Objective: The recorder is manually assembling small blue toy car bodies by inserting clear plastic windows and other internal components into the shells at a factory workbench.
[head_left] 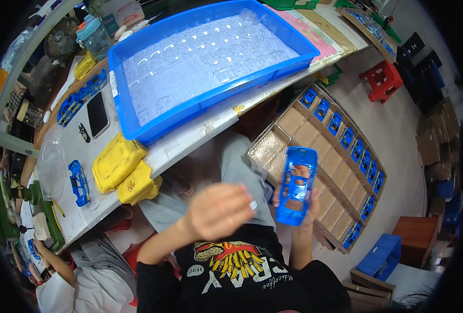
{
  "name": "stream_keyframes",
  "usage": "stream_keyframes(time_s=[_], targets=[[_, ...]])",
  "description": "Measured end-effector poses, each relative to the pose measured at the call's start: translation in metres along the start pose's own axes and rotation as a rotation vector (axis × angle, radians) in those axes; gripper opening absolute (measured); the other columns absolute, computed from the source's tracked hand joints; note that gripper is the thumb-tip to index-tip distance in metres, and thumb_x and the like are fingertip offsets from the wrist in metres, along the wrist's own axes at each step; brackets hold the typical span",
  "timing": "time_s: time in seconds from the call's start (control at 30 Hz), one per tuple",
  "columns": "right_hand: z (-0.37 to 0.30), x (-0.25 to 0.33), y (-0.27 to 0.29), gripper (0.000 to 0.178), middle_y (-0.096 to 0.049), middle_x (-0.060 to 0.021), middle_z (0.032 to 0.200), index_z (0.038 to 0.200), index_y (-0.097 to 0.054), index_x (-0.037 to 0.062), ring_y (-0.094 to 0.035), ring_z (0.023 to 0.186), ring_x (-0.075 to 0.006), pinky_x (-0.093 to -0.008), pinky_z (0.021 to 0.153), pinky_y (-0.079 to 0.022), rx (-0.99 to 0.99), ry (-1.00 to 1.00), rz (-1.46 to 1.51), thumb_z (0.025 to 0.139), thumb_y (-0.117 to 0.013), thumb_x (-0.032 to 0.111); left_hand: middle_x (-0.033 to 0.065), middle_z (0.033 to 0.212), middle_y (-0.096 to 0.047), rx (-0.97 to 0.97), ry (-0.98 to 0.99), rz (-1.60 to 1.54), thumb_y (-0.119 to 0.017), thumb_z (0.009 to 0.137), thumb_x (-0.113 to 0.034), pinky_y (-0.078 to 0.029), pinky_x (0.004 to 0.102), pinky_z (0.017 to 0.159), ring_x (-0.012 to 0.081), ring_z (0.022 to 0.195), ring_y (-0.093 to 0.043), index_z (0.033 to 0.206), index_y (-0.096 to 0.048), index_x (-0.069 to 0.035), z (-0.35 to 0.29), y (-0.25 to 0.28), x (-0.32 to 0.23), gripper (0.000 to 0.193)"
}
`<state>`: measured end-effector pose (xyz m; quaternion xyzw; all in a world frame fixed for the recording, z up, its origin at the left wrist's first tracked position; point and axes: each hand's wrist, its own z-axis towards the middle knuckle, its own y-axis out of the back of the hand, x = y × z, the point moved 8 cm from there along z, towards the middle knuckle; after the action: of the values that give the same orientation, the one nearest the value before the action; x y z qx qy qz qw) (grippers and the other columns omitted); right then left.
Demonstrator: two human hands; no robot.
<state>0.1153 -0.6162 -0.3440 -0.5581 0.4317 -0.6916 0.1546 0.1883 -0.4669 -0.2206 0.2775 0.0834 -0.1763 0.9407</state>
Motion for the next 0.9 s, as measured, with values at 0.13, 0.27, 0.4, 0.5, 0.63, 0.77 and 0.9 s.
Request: stream_keyframes(time_s=[0.13, 0.27, 0.4, 0.5, 0.63, 0.77, 0.9], targets=[[0.012, -0.022, -0.026, 0.069, -0.043, -0.0236, 0.107, 0.123, -0.026, 0.0035, -0.054, 0.072, -0.0244, -0.0300, 0.058, -0.046, -0.058, -0.055, -0.179, 0.078, -0.041, 0.053, 0.0105, 0.088, -0.057, 0.006, -0.021, -0.019, -0.060, 0.067, -0.006, -0.049, 0.0310, 0.071, 0.0247, 0.086, -0.056, 0.083, -0.056, -0.002, -0.019, -0.027, -0.027, 0.016], [0.014, -0.023, -0.027, 0.068, -0.042, -0.0256, 0.107, 0.122, -0.027, 0.0027, -0.053, 0.067, -0.0235, -0.0282, 0.055, -0.045, -0.064, -0.009, -0.217, 0.078, -0.038, 0.052, 0.0115, 0.088, -0.057, 0.034, 0.064, -0.050, -0.063, 0.064, -0.006, -0.048, 0.0328, 0.068, 0.0265, 0.084, -0.057, 0.085, -0.055, -0.001, -0.040, -0.049, -0.025, 0.023], [0.014, -0.022, -0.025, 0.067, -0.043, -0.0265, 0.106, 0.121, -0.028, 0.0019, -0.053, 0.065, -0.0234, -0.0277, 0.053, -0.044, -0.078, 0.025, -0.187, 0.078, -0.037, 0.052, 0.0102, 0.087, -0.058, 0.017, 0.080, -0.038, -0.062, 0.065, -0.005, -0.047, 0.0309, 0.067, 0.0253, 0.082, -0.057, 0.084, -0.055, -0.001, -0.040, -0.049, -0.026, 0.020], [0.014, -0.021, -0.020, 0.067, -0.043, -0.0272, 0.106, 0.121, -0.028, 0.0017, -0.053, 0.065, -0.0234, -0.0278, 0.052, -0.044, -0.124, 0.055, -0.273, 0.078, -0.036, 0.053, 0.0096, 0.086, -0.059, 0.067, 0.070, -0.052, -0.060, 0.067, -0.006, -0.046, 0.0292, 0.066, 0.0231, 0.083, -0.058, 0.084, -0.056, -0.002, -0.037, -0.051, -0.024, 0.018], [0.017, -0.015, -0.019, 0.066, -0.044, -0.0288, 0.105, 0.120, -0.029, -0.0002, -0.053, 0.062, -0.0240, -0.0278, 0.051, -0.044, -0.119, 0.094, -0.237, 0.078, -0.038, 0.050, 0.0090, 0.084, -0.059, 0.163, -0.095, 0.124, -0.053, 0.072, -0.008, -0.046, 0.0267, 0.067, 0.0199, 0.081, -0.058, 0.084, -0.056, -0.002, -0.037, -0.053, -0.039, 0.014], [0.016, -0.017, -0.018, 0.065, -0.044, -0.0294, 0.105, 0.118, -0.030, -0.0012, -0.054, 0.062, -0.0240, -0.0277, 0.051, -0.044, -0.147, 0.100, -0.282, 0.078, -0.040, 0.049, 0.0095, 0.086, -0.059, 0.084, 0.002, 0.007, -0.052, 0.074, -0.008, -0.047, 0.0271, 0.069, 0.0211, 0.082, -0.059, 0.087, -0.058, 0.000, -0.037, -0.048, -0.027, 0.017], [0.015, -0.020, -0.017, 0.066, -0.044, -0.0294, 0.104, 0.118, -0.029, -0.0017, -0.054, 0.063, -0.0245, -0.0277, 0.052, -0.045, -0.128, 0.095, -0.284, 0.077, -0.043, 0.048, 0.0108, 0.086, -0.060, -0.003, 0.015, -0.015, -0.053, 0.073, -0.008, -0.047, 0.0269, 0.069, 0.0213, 0.083, -0.059, 0.088, -0.058, 0.000, -0.036, -0.040, -0.027, 0.017]])
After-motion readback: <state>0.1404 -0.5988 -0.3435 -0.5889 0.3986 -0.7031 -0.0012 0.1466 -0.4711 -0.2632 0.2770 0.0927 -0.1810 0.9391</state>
